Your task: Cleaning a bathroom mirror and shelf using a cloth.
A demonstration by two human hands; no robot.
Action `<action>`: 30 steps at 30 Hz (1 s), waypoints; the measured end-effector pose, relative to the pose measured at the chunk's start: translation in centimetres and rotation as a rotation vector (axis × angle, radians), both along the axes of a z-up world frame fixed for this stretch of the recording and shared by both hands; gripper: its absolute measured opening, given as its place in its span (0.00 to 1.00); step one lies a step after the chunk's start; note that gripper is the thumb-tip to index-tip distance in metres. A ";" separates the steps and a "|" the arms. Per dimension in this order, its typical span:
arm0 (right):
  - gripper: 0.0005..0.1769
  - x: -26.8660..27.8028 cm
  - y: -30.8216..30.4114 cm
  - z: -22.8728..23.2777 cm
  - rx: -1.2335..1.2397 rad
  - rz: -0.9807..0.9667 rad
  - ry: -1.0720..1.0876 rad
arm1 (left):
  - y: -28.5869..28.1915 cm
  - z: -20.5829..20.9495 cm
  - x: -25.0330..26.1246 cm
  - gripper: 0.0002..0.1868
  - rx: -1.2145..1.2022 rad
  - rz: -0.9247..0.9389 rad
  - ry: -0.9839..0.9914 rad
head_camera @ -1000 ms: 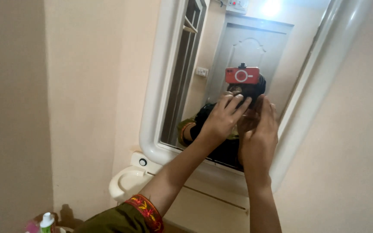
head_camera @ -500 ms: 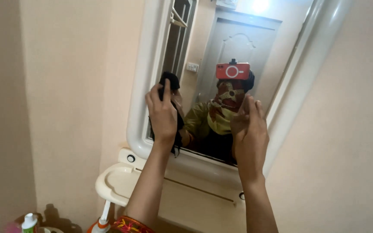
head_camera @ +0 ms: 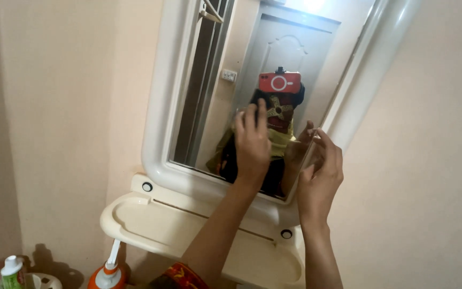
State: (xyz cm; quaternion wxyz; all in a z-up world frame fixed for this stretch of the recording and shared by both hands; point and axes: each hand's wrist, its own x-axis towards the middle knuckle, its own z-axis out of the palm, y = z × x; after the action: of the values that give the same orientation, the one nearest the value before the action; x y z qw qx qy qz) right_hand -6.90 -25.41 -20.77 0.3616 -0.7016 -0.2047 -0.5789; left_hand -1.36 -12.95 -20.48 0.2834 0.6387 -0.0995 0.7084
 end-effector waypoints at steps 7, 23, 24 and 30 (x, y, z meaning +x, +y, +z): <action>0.36 0.5 -0.6 -0.2 -0.002 0.049 -0.023 | -2.7 -1.8 1.4 0.34 0.237 -0.018 -0.023; 0.38 1.2 -1.3 -0.2 -0.007 0.118 -0.030 | 7.3 -7.6 1.5 0.23 0.470 -0.085 0.047; 0.39 1.1 -1.2 -0.1 -0.002 0.085 0.003 | 8.5 -7.5 0.8 0.24 0.331 -0.099 0.073; 0.41 1.6 -1.5 -0.9 -0.068 0.086 -0.050 | 11.1 -7.8 -1.7 0.23 -0.028 0.000 0.061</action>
State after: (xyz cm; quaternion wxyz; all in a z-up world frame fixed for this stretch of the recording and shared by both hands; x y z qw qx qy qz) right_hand -5.28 -26.96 -21.68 0.3568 -0.6894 -0.2632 -0.5728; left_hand -3.01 -1.81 -28.28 0.2952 0.6561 -0.0810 0.6898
